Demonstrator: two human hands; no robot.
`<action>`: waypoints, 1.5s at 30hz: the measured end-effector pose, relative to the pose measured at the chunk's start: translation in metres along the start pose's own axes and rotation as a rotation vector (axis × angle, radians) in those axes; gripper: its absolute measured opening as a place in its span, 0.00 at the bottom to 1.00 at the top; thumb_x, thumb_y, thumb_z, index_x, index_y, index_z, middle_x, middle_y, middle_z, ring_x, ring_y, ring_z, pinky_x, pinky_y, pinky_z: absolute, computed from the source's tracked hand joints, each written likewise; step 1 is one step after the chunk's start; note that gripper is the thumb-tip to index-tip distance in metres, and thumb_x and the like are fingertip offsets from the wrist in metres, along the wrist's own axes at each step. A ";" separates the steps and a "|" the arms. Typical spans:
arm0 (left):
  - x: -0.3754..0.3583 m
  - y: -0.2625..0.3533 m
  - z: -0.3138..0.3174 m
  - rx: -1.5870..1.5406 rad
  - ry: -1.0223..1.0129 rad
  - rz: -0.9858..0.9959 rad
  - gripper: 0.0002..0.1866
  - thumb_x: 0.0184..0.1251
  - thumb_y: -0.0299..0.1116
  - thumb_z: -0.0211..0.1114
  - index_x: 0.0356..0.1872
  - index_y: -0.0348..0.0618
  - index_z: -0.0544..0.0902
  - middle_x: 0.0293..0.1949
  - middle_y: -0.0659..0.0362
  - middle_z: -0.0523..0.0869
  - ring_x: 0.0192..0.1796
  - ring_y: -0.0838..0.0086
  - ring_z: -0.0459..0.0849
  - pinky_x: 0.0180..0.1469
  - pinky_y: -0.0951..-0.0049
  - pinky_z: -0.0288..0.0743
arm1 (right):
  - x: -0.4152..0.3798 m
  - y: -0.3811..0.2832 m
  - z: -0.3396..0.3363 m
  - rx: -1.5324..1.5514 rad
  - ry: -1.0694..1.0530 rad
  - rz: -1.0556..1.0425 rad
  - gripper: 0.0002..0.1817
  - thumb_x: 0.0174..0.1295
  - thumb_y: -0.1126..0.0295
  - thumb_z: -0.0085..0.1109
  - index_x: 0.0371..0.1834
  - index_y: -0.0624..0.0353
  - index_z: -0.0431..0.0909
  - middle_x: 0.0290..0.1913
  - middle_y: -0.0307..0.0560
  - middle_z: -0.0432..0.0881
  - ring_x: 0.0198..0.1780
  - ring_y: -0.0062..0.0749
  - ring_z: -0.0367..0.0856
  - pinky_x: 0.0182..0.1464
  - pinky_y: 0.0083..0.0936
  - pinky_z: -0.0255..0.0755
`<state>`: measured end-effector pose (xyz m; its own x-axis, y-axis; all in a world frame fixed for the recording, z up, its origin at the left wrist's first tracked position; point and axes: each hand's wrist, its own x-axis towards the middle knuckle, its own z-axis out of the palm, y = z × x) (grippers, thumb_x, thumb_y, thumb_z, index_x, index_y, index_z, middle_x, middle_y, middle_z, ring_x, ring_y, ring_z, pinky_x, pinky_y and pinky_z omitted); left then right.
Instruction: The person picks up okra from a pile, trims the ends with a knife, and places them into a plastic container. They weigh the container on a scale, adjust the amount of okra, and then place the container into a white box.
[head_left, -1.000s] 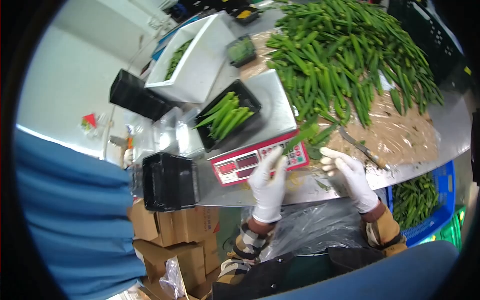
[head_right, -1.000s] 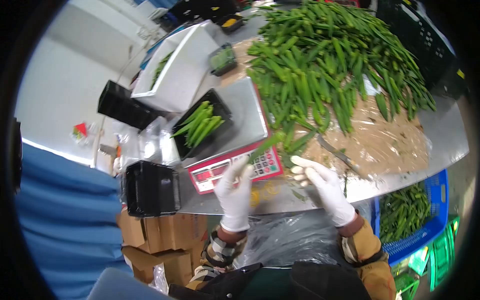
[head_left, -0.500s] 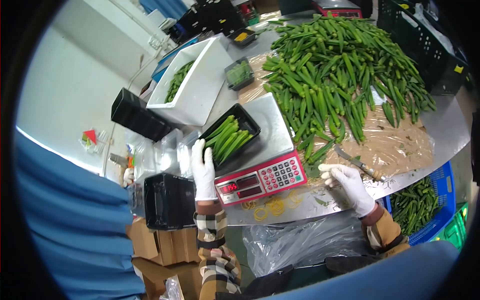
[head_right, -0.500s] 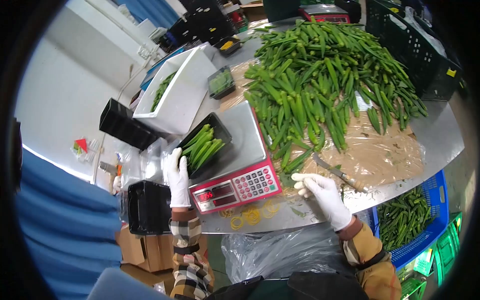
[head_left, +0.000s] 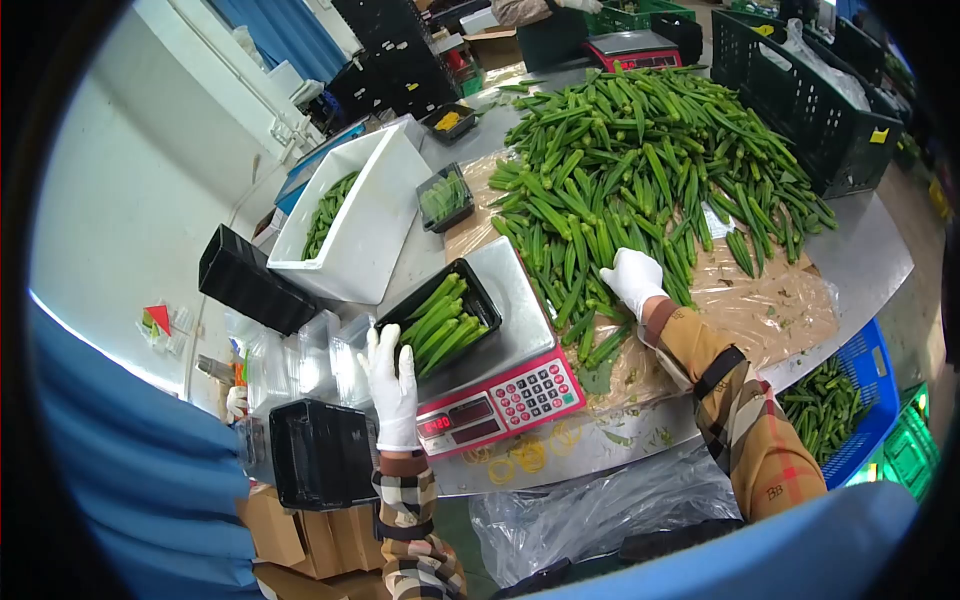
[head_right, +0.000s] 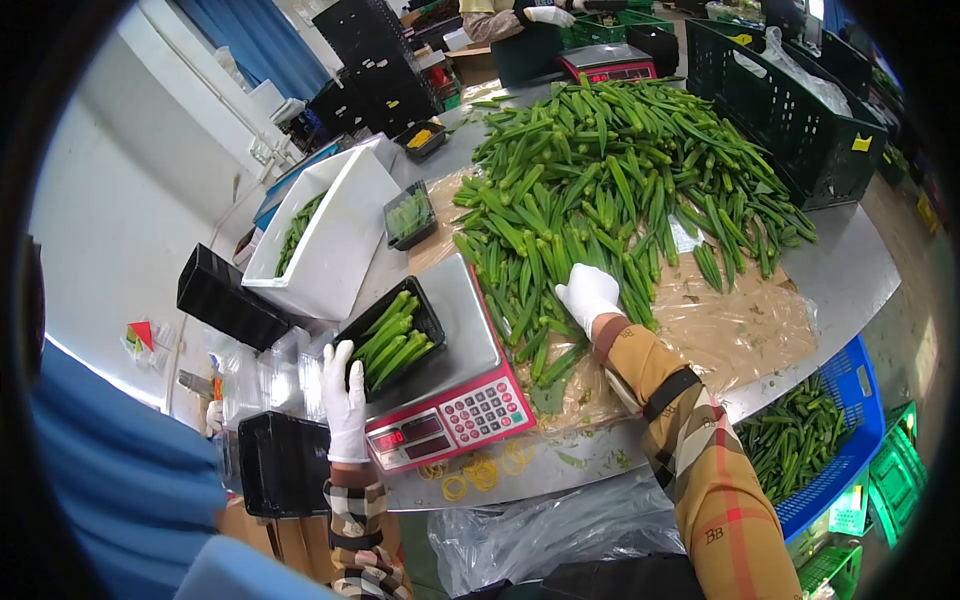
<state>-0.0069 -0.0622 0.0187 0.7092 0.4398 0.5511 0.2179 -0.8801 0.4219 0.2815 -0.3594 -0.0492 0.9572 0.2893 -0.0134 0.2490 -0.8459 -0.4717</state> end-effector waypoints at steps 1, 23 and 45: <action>-0.001 0.010 -0.002 0.005 0.042 0.005 0.18 0.74 0.35 0.60 0.62 0.43 0.81 0.66 0.50 0.78 0.73 0.53 0.68 0.79 0.47 0.41 | 0.002 0.003 0.002 0.041 0.021 0.005 0.21 0.59 0.52 0.68 0.40 0.62 0.83 0.39 0.57 0.87 0.41 0.51 0.87 0.47 0.39 0.79; -0.122 0.174 0.069 -1.505 -0.378 -0.969 0.09 0.78 0.31 0.58 0.51 0.39 0.79 0.53 0.49 0.86 0.49 0.65 0.87 0.48 0.68 0.82 | 0.012 -0.017 -0.020 0.328 0.061 -0.155 0.12 0.60 0.64 0.65 0.43 0.58 0.84 0.39 0.51 0.88 0.42 0.44 0.87 0.47 0.34 0.79; -0.103 0.185 0.059 -1.617 -0.410 -0.849 0.26 0.76 0.29 0.58 0.72 0.39 0.64 0.68 0.47 0.72 0.67 0.59 0.76 0.70 0.55 0.71 | -0.131 -0.011 -0.072 1.174 -0.785 -0.260 0.20 0.66 0.79 0.56 0.62 0.57 0.79 0.51 0.42 0.82 0.45 0.18 0.79 0.44 0.16 0.73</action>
<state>-0.0001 -0.2809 -0.0021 0.9157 0.3323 -0.2259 -0.0370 0.6296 0.7760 0.1644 -0.4202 0.0216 0.4800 0.8706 -0.1076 -0.2331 0.0083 -0.9724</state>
